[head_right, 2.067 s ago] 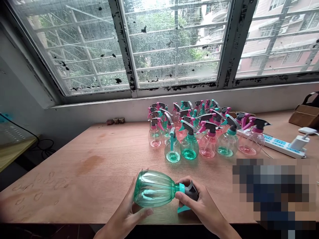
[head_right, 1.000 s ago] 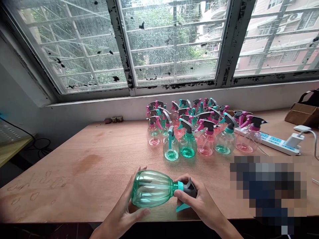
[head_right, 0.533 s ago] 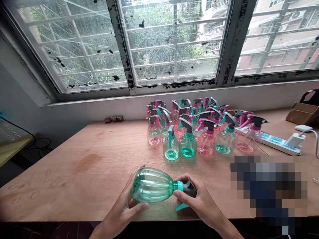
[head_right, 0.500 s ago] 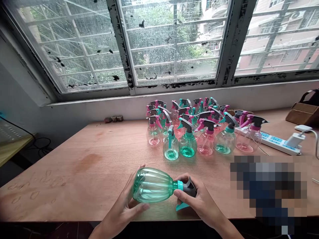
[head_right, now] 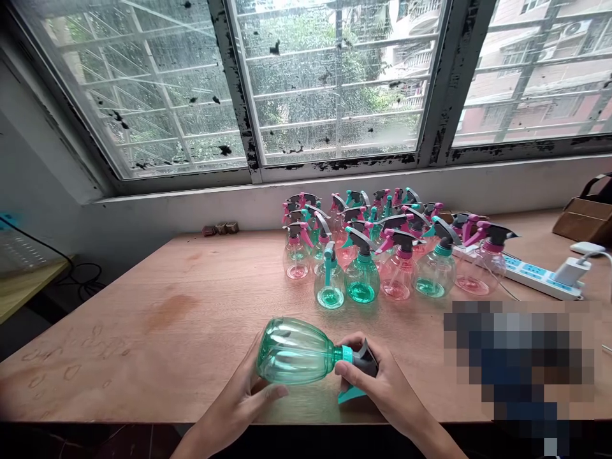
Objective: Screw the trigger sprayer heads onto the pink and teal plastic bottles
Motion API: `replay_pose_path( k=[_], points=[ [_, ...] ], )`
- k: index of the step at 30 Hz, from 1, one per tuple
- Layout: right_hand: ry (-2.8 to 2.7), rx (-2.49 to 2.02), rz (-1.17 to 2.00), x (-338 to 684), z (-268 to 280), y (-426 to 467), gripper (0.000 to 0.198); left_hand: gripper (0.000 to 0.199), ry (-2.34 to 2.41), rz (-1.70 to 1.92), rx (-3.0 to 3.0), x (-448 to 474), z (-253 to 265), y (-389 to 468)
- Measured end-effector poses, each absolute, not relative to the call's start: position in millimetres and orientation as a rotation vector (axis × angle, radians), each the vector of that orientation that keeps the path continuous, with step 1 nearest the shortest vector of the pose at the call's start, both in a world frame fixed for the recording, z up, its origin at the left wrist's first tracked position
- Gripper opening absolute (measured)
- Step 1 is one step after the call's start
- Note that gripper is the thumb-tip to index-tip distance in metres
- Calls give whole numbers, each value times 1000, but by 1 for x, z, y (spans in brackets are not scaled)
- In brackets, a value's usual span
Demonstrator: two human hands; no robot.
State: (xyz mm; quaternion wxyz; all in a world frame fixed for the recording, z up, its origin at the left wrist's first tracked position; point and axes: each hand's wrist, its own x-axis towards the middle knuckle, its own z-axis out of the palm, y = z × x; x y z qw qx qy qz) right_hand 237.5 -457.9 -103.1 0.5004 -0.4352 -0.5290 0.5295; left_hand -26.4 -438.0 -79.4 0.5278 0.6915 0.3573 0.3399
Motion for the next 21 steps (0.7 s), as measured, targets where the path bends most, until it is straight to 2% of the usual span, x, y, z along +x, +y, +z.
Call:
replay_pose_path(
  k=[4,9,14,21],
  points=[
    [-1299,-1068,1261,238,-105,-457,30,77,869,847,1644,-28,-87,-439],
    [-1325,-1076,1241,237,-105,-458,30,105,855,801,1595,-30,-92,-436],
    [-1329,-1088,1225,235,-104,-458,30,85,793,774,1549,-30,-85,-434],
    [-1285,-1103,1217,235,-106,-456,31,91,794,785,1601,-31,-87,-435]
  ],
)
